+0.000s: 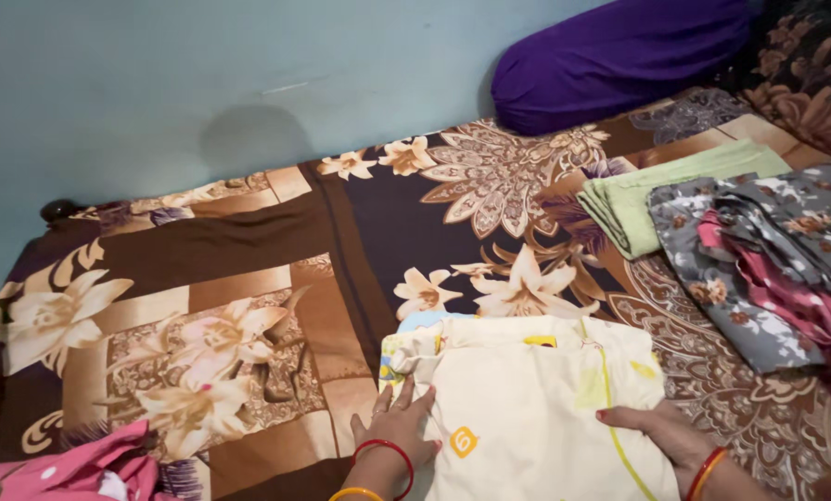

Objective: The person folds a light-colored patterned cloth and a pink polka-dotted cloth on a bed. They smooth and align each item, fold it into a compact rectangle, and place it on a growing stack of folded items.

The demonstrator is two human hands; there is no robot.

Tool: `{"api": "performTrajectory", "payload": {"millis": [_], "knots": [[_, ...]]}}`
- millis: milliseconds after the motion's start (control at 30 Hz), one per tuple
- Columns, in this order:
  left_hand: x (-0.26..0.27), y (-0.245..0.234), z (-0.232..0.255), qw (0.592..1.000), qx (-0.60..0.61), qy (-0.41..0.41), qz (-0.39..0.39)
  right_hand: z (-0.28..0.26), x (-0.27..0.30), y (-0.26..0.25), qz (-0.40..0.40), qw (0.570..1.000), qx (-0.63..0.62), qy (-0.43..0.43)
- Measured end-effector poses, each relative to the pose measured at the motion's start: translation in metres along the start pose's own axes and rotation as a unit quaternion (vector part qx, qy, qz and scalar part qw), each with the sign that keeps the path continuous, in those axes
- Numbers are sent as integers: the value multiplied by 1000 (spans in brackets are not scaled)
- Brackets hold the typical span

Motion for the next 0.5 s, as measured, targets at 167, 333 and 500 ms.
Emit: {"api": "performTrajectory", "payload": {"millis": [167,333,500], "knots": [[-22,-29,-19,854,425,162,254,-76,28,71,71,938,254,-227],[-21,4,-34,568,822,-41,3,-48,29,245,-94,873,328,-348],[-21,-4,-54,567,818,58,75,16,24,310,-165,679,532,-478]]}}
Point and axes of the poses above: each hand's wrist, its own x-axis away from the middle knuckle, its own y-axis out of the palm, z = x × y, the point moved 7 cm from there along -x, towards the middle knuckle, and after that the axes turned 15 degrees about x, right-handed, at the moved point
